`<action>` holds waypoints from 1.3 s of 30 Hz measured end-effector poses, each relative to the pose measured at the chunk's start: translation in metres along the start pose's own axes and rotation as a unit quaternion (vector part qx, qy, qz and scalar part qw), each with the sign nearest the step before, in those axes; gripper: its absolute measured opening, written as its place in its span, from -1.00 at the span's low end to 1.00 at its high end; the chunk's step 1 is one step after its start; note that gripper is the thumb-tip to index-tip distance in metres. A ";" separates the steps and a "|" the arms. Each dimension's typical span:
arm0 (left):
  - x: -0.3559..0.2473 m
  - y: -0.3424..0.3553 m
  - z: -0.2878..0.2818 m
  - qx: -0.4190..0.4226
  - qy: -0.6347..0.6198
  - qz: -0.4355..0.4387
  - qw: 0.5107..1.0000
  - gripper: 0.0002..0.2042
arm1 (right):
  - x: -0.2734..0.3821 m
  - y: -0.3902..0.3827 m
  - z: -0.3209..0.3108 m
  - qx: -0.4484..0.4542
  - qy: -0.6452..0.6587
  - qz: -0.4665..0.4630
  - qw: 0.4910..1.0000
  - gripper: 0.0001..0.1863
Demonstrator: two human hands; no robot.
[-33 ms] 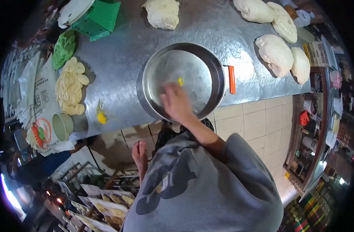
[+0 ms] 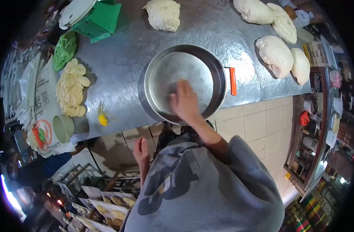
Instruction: Greasing a pan, placing large dough portions in it, and using a manual dough divider machine to split the dough into smaller uniform pieces.
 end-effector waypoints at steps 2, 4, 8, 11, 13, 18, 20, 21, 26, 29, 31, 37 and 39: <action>-0.025 0.044 0.037 0.060 -0.040 0.074 0.995 -0.60 | -0.030 -0.002 0.031 0.016 -0.111 0.033 0.993 -0.29; -0.062 0.086 0.078 0.061 0.010 0.195 0.979 -0.51 | -0.024 0.001 0.047 0.081 -0.132 -0.031 0.987 -0.25; -0.068 0.123 0.119 0.004 0.019 0.218 0.976 -0.49 | -0.002 0.028 0.051 0.182 -0.093 -0.177 0.963 -0.33; -0.063 0.125 0.123 0.032 0.034 0.137 0.990 -0.51 | -0.064 0.089 0.050 0.060 -0.196 0.003 0.979 -0.40; -0.067 0.124 0.128 0.011 -0.003 0.133 0.991 -0.51 | -0.048 0.097 0.054 -0.171 -0.187 0.111 0.961 -0.44; -0.058 0.127 0.123 -0.015 0.019 0.135 0.991 -0.51 | -0.003 0.086 0.078 0.090 -0.103 -0.173 0.975 -0.47; -0.063 0.122 0.130 0.006 -0.001 0.115 0.993 -0.51 | -0.112 0.103 0.063 0.013 -0.007 0.270 0.963 -0.52; -0.060 0.125 0.131 -0.006 0.007 0.144 0.989 -0.51 | -0.068 0.091 0.059 -0.254 -0.164 0.140 0.943 -0.52; -0.056 0.127 0.126 -0.008 0.040 0.159 0.986 -0.50 | -0.003 0.074 0.059 0.160 -0.101 -0.137 0.972 -0.44; -0.062 0.130 0.133 0.018 -0.064 0.079 0.995 -0.50 | -0.083 0.067 0.040 -0.129 -0.157 0.089 0.975 -0.42; -0.058 0.132 0.125 -0.020 -0.040 0.133 0.990 -0.50 | -0.001 0.034 0.019 0.218 -0.272 0.001 0.937 -0.42; -0.055 0.124 0.127 0.029 -0.002 0.144 0.989 -0.48 | -0.015 0.109 0.046 0.087 -0.139 0.054 0.985 -0.39; -0.057 0.130 0.132 0.029 -0.150 0.129 0.980 -0.48 | -0.072 0.059 0.078 -0.079 -0.066 0.272 0.957 -0.34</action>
Point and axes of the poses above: each hand's wrist, its own y-axis towards the middle knuckle, its own z-axis out of the palm, x = y × z, the point moved 3 cm from there along y, towards the middle knuckle, and after that the axes turned 4 degrees about z, right-handed, at the moved point
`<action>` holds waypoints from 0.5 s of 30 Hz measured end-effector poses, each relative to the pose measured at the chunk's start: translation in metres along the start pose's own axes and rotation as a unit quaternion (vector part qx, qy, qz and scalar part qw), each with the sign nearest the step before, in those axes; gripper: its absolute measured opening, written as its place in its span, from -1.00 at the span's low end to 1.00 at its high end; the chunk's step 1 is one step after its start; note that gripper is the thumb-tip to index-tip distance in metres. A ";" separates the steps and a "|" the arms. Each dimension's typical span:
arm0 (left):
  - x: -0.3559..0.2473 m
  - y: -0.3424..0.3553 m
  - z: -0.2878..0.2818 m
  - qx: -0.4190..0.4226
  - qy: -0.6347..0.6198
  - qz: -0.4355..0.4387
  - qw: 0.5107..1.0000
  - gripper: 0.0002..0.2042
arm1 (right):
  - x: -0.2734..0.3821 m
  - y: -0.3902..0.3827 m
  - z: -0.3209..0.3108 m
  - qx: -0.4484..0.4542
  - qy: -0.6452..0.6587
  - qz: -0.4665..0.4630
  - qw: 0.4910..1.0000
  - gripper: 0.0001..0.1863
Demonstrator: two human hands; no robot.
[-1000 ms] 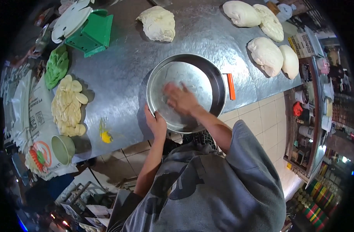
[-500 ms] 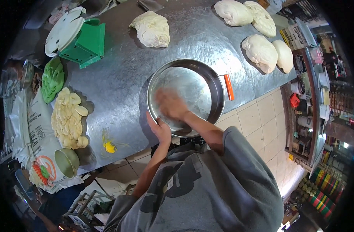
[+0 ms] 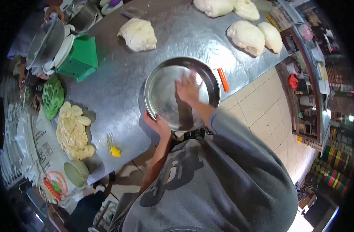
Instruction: Greasing a pan, placing large dough portions in it, and using a manual dough divider machine to split the dough into smaller uniform pieces.
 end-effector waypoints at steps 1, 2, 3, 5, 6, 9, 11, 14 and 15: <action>0.003 0.006 0.000 -0.007 -0.002 0.005 1.000 -0.48 | 0.010 -0.045 -0.009 -0.133 -0.105 0.036 0.985 -0.29; 0.006 0.006 -0.004 -0.009 0.014 -0.015 1.000 -0.48 | 0.034 -0.078 -0.034 0.106 -0.229 0.024 0.967 -0.29; 0.002 0.003 -0.001 0.013 0.028 -0.034 0.999 -0.48 | 0.039 -0.088 -0.024 0.090 -0.175 -0.183 0.963 -0.30; 0.005 0.001 -0.003 0.036 0.092 -0.022 0.995 -0.51 | 0.052 -0.082 -0.010 0.071 -0.115 -0.381 0.915 -0.32; 0.007 -0.003 -0.004 0.048 0.157 -0.010 0.986 -0.53 | 0.056 -0.043 -0.012 0.075 -0.106 -0.344 0.930 -0.34; 0.007 0.000 -0.002 0.041 0.044 -0.059 0.996 -0.54 | 0.023 0.000 -0.028 0.067 0.007 0.054 0.996 -0.29; 0.000 0.007 0.001 0.024 -0.020 -0.083 0.996 -0.52 | 0.016 -0.042 -0.027 0.093 0.014 0.288 0.953 -0.15; -0.001 0.005 0.005 0.001 -0.044 -0.071 0.997 -0.51 | 0.040 -0.115 -0.019 0.183 -0.062 0.404 0.894 -0.02; 0.001 0.006 0.002 0.003 -0.040 -0.071 0.997 -0.51 | 0.043 -0.127 -0.011 0.279 -0.056 0.460 0.842 0.03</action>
Point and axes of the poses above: each hand's wrist, its own y-axis towards the middle knuckle, its own z-axis out of the palm, x = y × z, the point moved 3 cm from there along y, towards the middle knuckle, and after that the axes turned 4 degrees about z, right-handed, at the moved point
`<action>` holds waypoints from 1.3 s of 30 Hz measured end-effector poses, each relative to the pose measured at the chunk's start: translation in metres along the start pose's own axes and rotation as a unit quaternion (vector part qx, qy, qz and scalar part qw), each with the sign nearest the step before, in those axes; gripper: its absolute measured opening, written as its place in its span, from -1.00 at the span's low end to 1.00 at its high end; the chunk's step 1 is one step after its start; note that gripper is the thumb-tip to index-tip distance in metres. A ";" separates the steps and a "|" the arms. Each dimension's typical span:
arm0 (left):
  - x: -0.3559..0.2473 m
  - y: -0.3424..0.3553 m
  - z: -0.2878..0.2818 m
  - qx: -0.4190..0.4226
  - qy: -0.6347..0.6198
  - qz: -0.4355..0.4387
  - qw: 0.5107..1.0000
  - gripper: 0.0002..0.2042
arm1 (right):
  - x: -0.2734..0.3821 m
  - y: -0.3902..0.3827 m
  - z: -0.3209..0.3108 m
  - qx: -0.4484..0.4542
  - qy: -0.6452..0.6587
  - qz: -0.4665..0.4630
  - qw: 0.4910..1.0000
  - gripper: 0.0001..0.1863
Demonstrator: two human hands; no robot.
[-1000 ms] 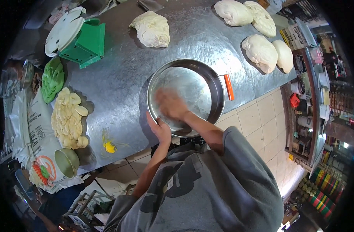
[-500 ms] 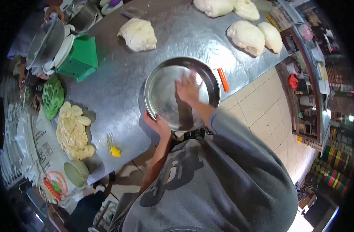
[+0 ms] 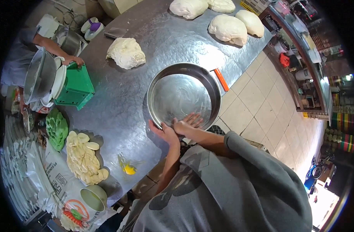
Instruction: Greasing a pan, placing large dough portions in it, and using a manual dough divider machine to split the dough into smaller uniform pieces.
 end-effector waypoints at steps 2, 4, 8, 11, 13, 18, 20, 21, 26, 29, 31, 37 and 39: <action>0.004 0.000 -0.010 0.058 0.131 0.038 0.989 -0.50 | -0.002 0.013 -0.012 -0.220 0.047 -0.052 0.973 -0.09; 0.014 0.005 -0.015 0.079 0.212 0.108 0.968 -0.50 | 0.001 0.058 -0.055 -0.273 0.088 -0.185 0.940 -0.14; -0.005 0.005 -0.005 0.067 0.242 0.094 0.963 -0.52 | 0.044 0.078 -0.101 -0.384 0.064 -0.375 0.841 -0.27; -0.008 0.005 0.002 0.037 0.278 0.117 0.953 -0.52 | 0.097 0.054 -0.109 -0.308 -0.022 -0.408 0.859 -0.27; -0.012 0.002 0.009 0.018 0.286 0.117 0.951 -0.52 | 0.106 0.036 -0.098 -0.274 -0.123 -0.630 0.716 -0.32; -0.019 0.000 0.025 -0.013 0.235 0.108 0.966 -0.58 | 0.044 0.063 -0.061 0.022 -0.275 -0.905 0.324 -0.45; -0.004 0.003 0.016 -0.057 0.298 0.104 0.947 -0.60 | 0.024 0.089 -0.092 0.073 -0.381 -0.883 0.266 -0.49; 0.019 0.008 0.001 -0.085 0.367 0.098 0.921 -0.62 | 0.013 0.092 -0.106 0.145 -0.421 -0.844 0.300 -0.53; 0.003 -0.031 0.042 -0.139 0.262 0.034 0.954 -0.64 | -0.018 0.123 -0.166 0.372 -0.483 -0.656 0.445 -0.43; 0.011 -0.038 0.092 -0.191 0.379 0.016 0.906 -0.58 | 0.007 0.163 -0.162 0.387 -0.524 -0.585 0.484 -0.31; 0.053 -0.046 0.110 -0.272 0.361 0.053 0.890 -0.56 | -0.003 0.170 -0.152 0.460 -0.516 -0.476 0.543 -0.25; 0.060 -0.106 0.214 -0.160 0.096 -0.017 0.982 -0.52 | 0.058 0.134 -0.181 0.755 0.167 -0.181 0.608 -0.03; 0.047 -0.122 0.228 -0.141 0.043 0.051 0.988 -0.52 | 0.078 0.113 -0.211 0.837 0.244 -0.174 0.458 0.02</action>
Point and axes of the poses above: each hand's wrist, its own y-axis towards the middle knuckle, its own z-axis out of the palm, x = y × z, the point moved 3 cm from there along y, towards the middle knuckle, and after that the axes turned 4 degrees about z, right-handed, at the moved point
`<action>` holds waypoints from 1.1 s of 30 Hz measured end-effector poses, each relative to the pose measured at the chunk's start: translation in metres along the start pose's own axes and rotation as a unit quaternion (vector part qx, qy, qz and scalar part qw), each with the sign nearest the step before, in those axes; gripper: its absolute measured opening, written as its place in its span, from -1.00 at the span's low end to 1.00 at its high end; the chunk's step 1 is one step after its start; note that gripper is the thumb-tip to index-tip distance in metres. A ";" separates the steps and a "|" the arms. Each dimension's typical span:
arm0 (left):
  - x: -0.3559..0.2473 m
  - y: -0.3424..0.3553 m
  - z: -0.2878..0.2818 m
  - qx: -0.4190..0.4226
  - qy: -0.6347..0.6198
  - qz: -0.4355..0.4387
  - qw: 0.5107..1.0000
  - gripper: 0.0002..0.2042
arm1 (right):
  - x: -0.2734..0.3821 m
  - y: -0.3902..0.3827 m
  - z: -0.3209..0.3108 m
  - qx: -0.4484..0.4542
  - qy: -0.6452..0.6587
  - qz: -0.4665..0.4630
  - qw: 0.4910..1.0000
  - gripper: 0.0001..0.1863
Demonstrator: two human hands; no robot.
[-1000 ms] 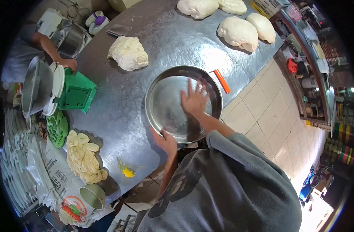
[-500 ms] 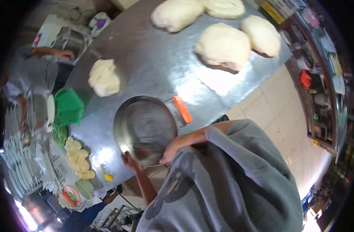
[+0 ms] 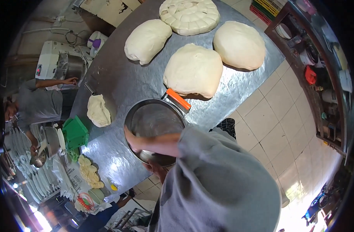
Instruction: Greasing a pan, placing large dough portions in it, and using a manual dough divider machine to split the dough into smaller uniform pieces.
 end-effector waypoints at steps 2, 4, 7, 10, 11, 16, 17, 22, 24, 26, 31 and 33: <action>-0.010 -0.009 0.031 -0.092 0.050 -0.047 0.993 -0.53 | 0.036 0.018 -0.001 0.014 -0.173 0.038 0.984 -0.13; -0.002 -0.004 0.007 -0.088 0.141 -0.015 0.986 -0.52 | 0.011 -0.002 -0.014 0.036 -0.346 0.096 0.933 -0.26; 0.002 0.021 -0.036 -0.086 0.265 0.037 0.960 -0.52 | -0.022 -0.079 -0.072 0.061 -0.586 0.181 0.787 -0.41; 0.039 0.029 -0.100 -0.123 0.386 0.069 0.912 -0.52 | 0.082 -0.198 0.040 -0.011 -0.784 0.010 0.621 -0.57; 0.039 0.024 -0.109 -0.142 0.382 0.065 0.911 -0.52 | 0.119 -0.241 0.064 -0.103 -0.746 -0.181 0.633 -0.68; -0.075 0.037 0.005 -0.204 0.672 0.096 0.705 -0.56 | 0.238 -0.361 -0.021 -0.543 -0.776 -0.274 0.167 -0.46; -0.098 0.043 0.036 -0.171 0.626 0.222 0.728 -0.57 | 0.245 -0.361 -0.019 -0.558 -0.756 -0.249 0.235 -0.45; -0.113 0.081 0.260 0.299 0.189 0.215 0.910 -0.68 | 0.310 -0.384 -0.015 -0.558 -0.617 -0.160 0.531 -0.55; -0.113 0.085 0.355 0.442 0.204 0.294 0.823 -0.70 | 0.294 -0.414 -0.041 -0.614 -0.528 -0.437 0.390 -0.66; -0.106 0.093 0.423 0.506 0.292 0.204 0.786 -0.63 | 0.231 -0.431 -0.057 -0.709 -0.350 -0.488 0.370 -0.65; -0.085 0.086 0.458 0.495 0.292 0.142 0.806 -0.52 | 0.167 -0.392 -0.123 -0.670 -0.023 -0.519 0.530 -0.53; -0.080 0.081 0.457 0.552 0.215 -0.002 0.806 -0.52 | 0.177 -0.373 -0.124 -0.492 0.052 -0.600 0.629 -0.42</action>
Point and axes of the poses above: each hand's wrist, its own y-axis towards the middle knuckle, its own z-axis out of the palm, x = y × z, the point moved 3 cm from there along y, towards the middle knuckle, and after that the axes turned 4 degrees about z, right-handed, at the moved point
